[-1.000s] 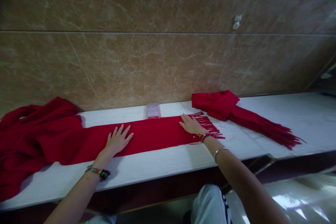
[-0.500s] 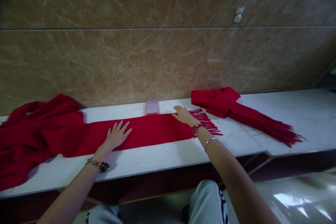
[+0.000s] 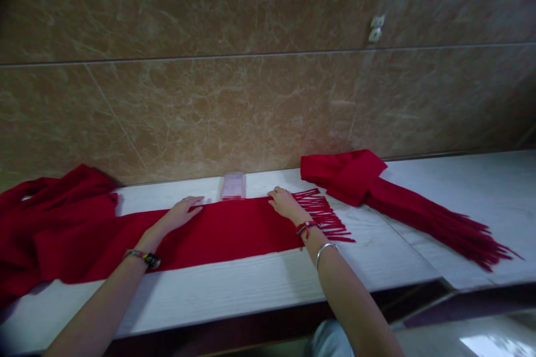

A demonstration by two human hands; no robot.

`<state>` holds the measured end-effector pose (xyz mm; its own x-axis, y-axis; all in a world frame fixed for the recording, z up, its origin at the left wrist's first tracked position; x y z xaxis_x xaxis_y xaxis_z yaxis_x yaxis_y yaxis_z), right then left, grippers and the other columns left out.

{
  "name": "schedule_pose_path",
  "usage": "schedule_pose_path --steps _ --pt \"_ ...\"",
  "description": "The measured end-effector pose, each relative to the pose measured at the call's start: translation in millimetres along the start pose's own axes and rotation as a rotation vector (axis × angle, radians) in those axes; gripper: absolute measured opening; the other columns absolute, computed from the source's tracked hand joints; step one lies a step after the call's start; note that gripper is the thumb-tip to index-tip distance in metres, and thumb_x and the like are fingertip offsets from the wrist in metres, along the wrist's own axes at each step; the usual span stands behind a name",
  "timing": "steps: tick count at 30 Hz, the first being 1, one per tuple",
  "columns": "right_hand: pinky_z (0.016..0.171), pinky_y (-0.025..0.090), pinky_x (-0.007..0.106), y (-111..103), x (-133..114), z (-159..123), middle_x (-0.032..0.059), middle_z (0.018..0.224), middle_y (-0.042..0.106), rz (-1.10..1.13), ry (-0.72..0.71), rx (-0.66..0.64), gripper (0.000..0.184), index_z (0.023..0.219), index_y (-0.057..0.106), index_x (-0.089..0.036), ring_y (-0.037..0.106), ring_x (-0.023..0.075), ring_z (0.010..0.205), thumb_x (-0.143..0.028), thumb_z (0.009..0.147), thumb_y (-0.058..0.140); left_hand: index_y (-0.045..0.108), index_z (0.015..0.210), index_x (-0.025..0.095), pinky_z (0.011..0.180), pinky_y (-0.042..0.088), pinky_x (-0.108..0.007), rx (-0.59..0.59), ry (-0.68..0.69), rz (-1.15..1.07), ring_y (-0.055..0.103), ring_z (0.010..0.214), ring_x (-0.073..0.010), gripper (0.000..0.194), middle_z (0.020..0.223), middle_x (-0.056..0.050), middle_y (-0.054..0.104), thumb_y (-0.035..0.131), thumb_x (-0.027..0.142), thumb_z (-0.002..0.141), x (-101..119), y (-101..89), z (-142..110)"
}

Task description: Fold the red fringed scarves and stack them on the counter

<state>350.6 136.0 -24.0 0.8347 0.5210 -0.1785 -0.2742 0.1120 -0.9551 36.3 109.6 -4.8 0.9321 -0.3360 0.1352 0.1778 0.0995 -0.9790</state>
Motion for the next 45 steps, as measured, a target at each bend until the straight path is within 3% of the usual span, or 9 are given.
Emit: schedule_pose_path --steps 3,7,14,32,36,41,43,45 --pt "0.087 0.038 0.029 2 4 1 0.0126 0.098 0.056 -0.003 0.004 0.001 0.025 0.104 0.058 -0.011 0.052 0.0193 0.096 -0.018 0.082 0.047 0.058 0.106 0.018 0.092 0.038 -0.033 0.018 0.042 -0.044 0.053 0.098 -0.0184 0.037 0.104 -0.008 0.060 0.036 0.034 0.081 -3 5.2 -2" --pt "0.083 0.040 0.029 4 9 2 0.0113 0.095 0.054 -0.022 0.014 0.025 0.017 0.093 0.060 -0.013 0.052 0.0188 0.090 -0.016 0.080 0.050 0.059 0.100 0.018 0.087 0.041 -0.032 0.012 -0.013 -0.025 0.054 0.091 -0.0192 0.032 0.095 -0.008 0.060 0.042 0.035 0.079 -13 1.5 -11" --pt "0.081 0.040 0.029 -2 12 -3 0.0108 0.089 0.060 -0.057 0.002 0.018 0.014 0.089 0.059 -0.011 0.054 0.0196 0.086 -0.010 0.078 0.050 0.060 0.088 0.016 0.084 0.041 -0.031 -0.005 -0.012 0.036 0.053 0.088 -0.0189 0.025 0.092 -0.008 0.058 0.043 0.032 0.079 -21 -7.6 -21" --pt "0.081 0.039 0.025 -7 30 -11 0.0111 0.096 0.061 -0.122 0.130 0.010 0.019 0.095 0.059 -0.012 0.055 0.0170 0.091 -0.010 0.081 0.045 0.058 0.098 0.015 0.085 0.040 -0.029 0.030 -0.127 0.067 0.054 0.092 -0.0177 0.029 0.098 -0.008 0.060 0.039 0.030 0.082 -49 -3.7 -28" --pt "0.081 0.038 0.025 -9 45 -16 0.0116 0.095 0.062 -0.144 0.155 0.011 0.018 0.093 0.059 -0.012 0.055 0.0171 0.091 -0.010 0.081 0.046 0.053 0.110 0.020 0.091 0.035 -0.037 0.066 -0.202 0.097 0.050 0.102 -0.0205 0.036 0.111 -0.009 0.054 0.034 0.037 0.085 -41 2.2 -31" --pt "0.080 0.039 0.027 -13 65 -26 0.0119 0.090 0.063 -0.184 0.182 0.013 0.014 0.088 0.061 -0.011 0.056 0.0187 0.088 -0.011 0.080 0.049 0.036 0.129 0.025 0.100 0.015 -0.053 0.062 -0.228 0.116 0.031 0.124 -0.0260 0.048 0.136 -0.012 0.035 0.030 0.045 0.086 -24 15.0 -30" --pt "0.080 0.039 0.028 -13 68 -29 0.0135 0.091 0.062 -0.200 0.191 0.024 0.015 0.089 0.060 -0.009 0.056 0.0194 0.088 -0.012 0.081 0.048 0.037 0.128 0.027 0.100 0.015 -0.055 0.046 -0.216 0.115 0.027 0.126 -0.0257 0.046 0.138 -0.010 0.033 0.028 0.045 0.087 -22 18.9 -26" --pt "0.081 0.039 0.029 -13 67 -30 0.0145 0.092 0.061 -0.208 0.187 0.030 0.016 0.090 0.060 -0.008 0.055 0.0196 0.089 -0.013 0.082 0.047 0.045 0.121 0.028 0.098 0.018 -0.055 0.046 -0.183 0.108 0.032 0.123 -0.0246 0.041 0.133 -0.008 0.041 0.028 0.043 0.087 -23 20.2 -23"
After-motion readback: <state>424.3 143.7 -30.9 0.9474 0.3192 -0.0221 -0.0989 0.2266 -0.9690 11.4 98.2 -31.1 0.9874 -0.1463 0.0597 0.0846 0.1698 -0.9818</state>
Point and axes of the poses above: each hand's wrist, its own z-axis towards the middle knuckle, its own y-axis out of the palm, x = y × z, the point moved 4 cm from there along z, towards the middle knuckle
